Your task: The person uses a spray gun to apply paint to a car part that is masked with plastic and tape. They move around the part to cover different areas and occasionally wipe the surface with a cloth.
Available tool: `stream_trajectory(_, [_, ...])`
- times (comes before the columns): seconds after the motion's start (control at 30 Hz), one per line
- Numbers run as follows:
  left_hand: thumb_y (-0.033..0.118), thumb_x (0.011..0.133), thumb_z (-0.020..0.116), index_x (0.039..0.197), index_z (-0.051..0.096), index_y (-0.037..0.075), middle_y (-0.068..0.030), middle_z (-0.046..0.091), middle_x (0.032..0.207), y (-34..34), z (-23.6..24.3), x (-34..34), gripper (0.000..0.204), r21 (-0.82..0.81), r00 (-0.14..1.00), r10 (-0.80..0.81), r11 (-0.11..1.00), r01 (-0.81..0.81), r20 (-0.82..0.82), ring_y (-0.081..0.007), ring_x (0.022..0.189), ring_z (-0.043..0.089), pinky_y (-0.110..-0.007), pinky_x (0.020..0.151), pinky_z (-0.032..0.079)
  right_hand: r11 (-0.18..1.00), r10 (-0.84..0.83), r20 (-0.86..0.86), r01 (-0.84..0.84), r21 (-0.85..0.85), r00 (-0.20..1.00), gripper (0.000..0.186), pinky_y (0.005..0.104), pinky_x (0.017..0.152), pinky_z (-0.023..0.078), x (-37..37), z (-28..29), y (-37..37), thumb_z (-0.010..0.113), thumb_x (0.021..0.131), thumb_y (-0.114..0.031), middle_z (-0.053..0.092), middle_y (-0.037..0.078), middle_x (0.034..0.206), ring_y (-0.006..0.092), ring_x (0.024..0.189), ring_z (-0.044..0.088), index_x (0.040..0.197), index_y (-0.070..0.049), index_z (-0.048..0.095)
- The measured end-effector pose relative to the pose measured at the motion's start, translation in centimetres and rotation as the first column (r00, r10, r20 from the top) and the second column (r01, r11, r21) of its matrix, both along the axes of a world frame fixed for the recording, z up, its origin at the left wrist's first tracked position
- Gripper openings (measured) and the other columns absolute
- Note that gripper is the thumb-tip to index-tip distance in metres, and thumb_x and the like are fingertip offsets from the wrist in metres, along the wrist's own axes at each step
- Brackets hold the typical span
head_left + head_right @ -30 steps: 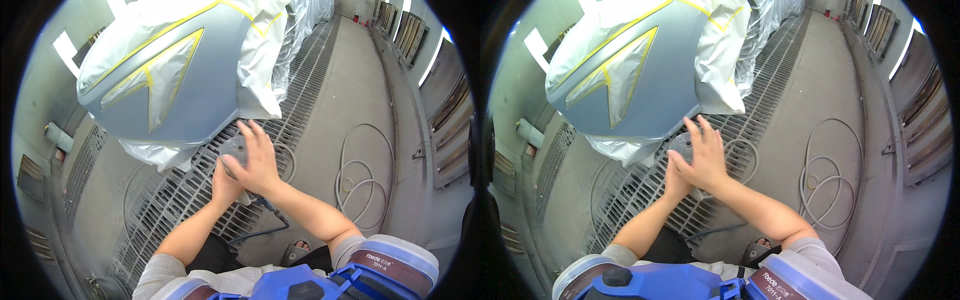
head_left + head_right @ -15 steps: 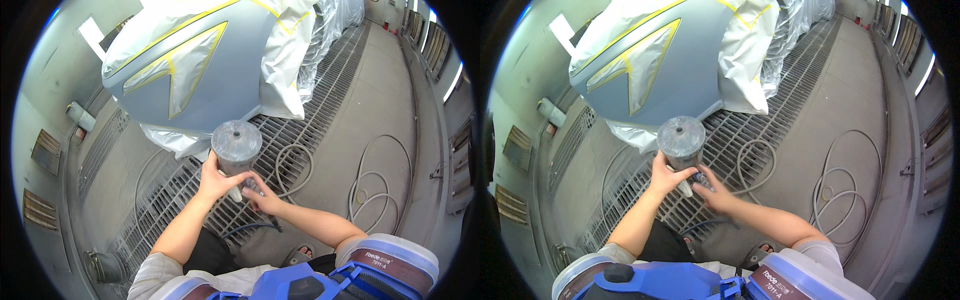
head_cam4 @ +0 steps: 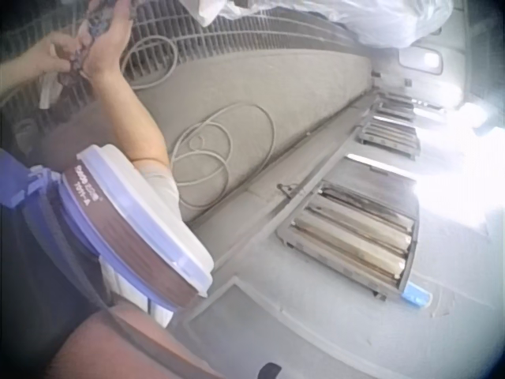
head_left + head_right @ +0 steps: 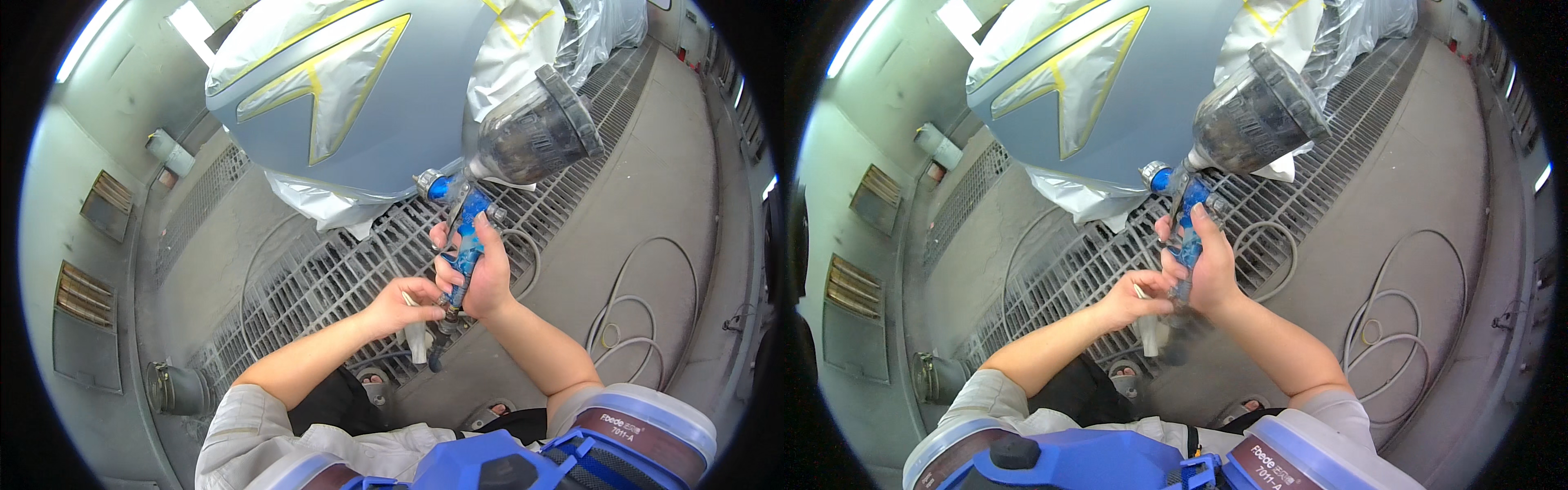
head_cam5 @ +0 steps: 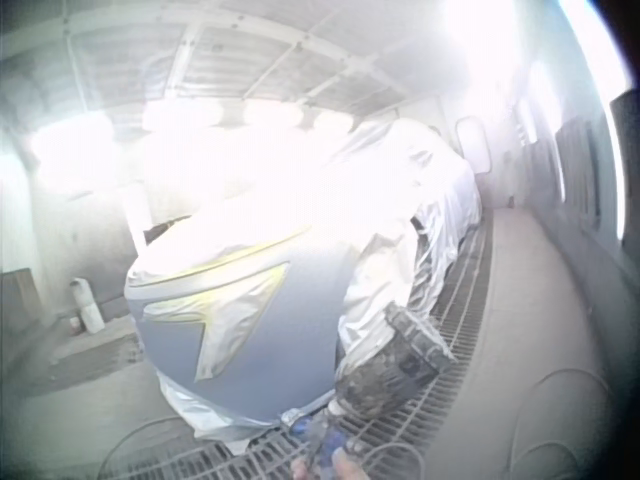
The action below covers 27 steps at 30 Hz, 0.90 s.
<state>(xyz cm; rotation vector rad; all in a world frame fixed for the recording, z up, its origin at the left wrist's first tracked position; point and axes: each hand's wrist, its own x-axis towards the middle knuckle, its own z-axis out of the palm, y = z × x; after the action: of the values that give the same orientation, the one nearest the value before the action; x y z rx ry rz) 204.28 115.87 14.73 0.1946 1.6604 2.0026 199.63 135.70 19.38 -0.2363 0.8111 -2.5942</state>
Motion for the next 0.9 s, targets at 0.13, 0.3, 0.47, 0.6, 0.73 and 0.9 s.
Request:
stream_trajectory(0.13, [0.0,0.093,0.08,0.108,0.072,0.003,-0.0042,0.075,0.102,-0.9,-0.2,1.3,0.017,-0.018,0.992,0.123,0.992,-0.123,-0.009,-0.0129,0.096,0.069,-0.031,0.088,0.055,0.995,0.072,0.037,-0.069,-0.069,0.997,0.055,0.0272,0.048,0.038,-0.5,0.1,-1.5,0.041,0.108,-0.06,0.056,0.005,0.105,0.0088,0.051,0.041,0.122,-0.007,0.049])
stream_trajectory(0.3, [0.007,0.095,0.08,0.11,0.072,0.002,-0.0033,0.073,0.098,-2.5,0.4,3.2,0.018,-0.068,0.954,0.301,0.951,-0.301,-0.016,-0.0114,0.09,0.067,-0.03,0.084,0.054,0.983,0.112,0.129,-0.092,-0.157,0.985,0.051,0.0296,0.049,0.039,-0.5,-0.4,-4.4,0.041,0.108,-0.059,0.058,0.003,0.104,0.0092,0.051,0.041,0.122,-0.011,0.051])
stream_trajectory(0.47, [0.03,0.107,0.066,0.11,0.074,0.001,-0.0024,0.071,0.095,-4.6,1.2,1.4,0.031,-0.122,0.993,0.122,0.985,-0.12,0.006,-0.0114,0.087,0.064,-0.03,0.081,0.051,0.979,0.135,0.155,-0.108,-0.171,0.979,0.047,0.0293,0.048,0.039,-2.3,-0.2,-5.8,0.042,0.108,-0.057,0.058,0.002,0.103,0.0097,0.05,0.041,0.122,-0.013,0.052])
stream_trajectory(0.6, [0.039,0.103,0.071,0.115,0.069,0.003,-0.0038,0.072,0.103,-3.3,2.2,-2.6,0.038,-0.131,0.917,0.389,0.917,-0.377,0.089,-0.0133,0.096,0.066,-0.032,0.089,0.053,0.997,0.014,0.03,-0.011,-0.078,0.999,0.043,0.0295,0.047,0.041,-5.5,0.5,-4.4,0.046,0.108,-0.051,0.06,0.004,0.102,0.01,0.051,0.043,0.12,-0.011,0.053])
stream_trajectory(0.73, [0.028,0.1,0.074,0.129,0.061,0.004,-0.0076,0.072,0.112,-4.2,7.0,-4.7,0.039,0.1,0.844,0.451,0.863,-0.495,0.292,-0.024,0.099,0.072,-0.042,0.097,0.057,0.982,-0.11,-0.041,0.115,0.15,0.993,0.037,0.0303,0.048,0.046,-7.5,1.1,-2.1,0.054,0.106,-0.044,0.062,0.005,0.098,0.0125,0.054,0.049,0.115,-0.008,0.056])
stream_trajectory(0.9, [0.012,0.097,0.073,0.123,0.064,0.001,-0.0104,0.072,0.113,-2.3,10.1,-4.7,0.03,0.17,0.652,0.732,0.681,-0.712,-0.197,-0.0258,0.106,0.07,-0.041,0.099,0.056,0.954,-0.202,-0.046,0.207,0.216,0.978,0.038,0.0286,0.043,0.052,-8.1,1.2,-1.4,0.061,0.106,-0.043,0.063,0.005,0.094,0.0267,0.068,0.075,0.114,-0.007,0.06])
